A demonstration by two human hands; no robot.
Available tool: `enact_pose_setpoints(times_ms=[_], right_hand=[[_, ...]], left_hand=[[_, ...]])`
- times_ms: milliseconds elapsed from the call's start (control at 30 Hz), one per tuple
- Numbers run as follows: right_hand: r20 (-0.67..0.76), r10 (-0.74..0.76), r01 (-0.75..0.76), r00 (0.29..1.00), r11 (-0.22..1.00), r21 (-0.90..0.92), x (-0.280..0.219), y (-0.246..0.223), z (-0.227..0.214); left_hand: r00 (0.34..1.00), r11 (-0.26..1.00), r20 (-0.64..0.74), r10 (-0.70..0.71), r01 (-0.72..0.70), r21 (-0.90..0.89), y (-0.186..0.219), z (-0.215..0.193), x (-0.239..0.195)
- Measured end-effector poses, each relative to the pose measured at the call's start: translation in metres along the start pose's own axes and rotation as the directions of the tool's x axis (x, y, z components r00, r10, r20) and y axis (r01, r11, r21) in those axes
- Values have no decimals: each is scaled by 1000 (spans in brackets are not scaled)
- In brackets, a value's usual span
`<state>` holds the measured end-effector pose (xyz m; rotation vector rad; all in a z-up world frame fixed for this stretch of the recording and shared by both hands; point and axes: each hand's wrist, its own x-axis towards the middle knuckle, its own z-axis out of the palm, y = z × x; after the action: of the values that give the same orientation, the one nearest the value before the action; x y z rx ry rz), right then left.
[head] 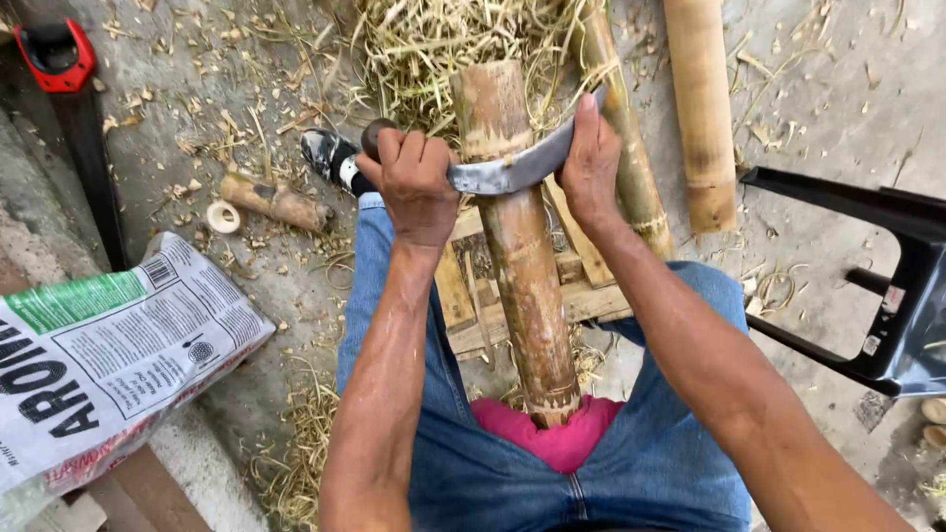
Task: The recorder is using a curved sickle-like knife to shave and carve the surface of a bamboo pole.
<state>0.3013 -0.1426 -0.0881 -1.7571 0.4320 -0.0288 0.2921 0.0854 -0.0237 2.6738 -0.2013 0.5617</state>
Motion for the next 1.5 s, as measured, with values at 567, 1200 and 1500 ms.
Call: enact_pose_setpoints(times_ms=[567,1200,1500], right_hand=[[19,-93,91,996,994,62,61,1,20],[77,100,-111,992,980,166,-18,-4,-4],[67,99,-105,993,991,85,1,-6,1]], left_hand=[[994,999,-110,16,-20,-36,-27,40,28],[999,1000,-49,-7,7,-11,-8,22,-33],[998,998,-57,-25,22,-57,-4,14,-11]])
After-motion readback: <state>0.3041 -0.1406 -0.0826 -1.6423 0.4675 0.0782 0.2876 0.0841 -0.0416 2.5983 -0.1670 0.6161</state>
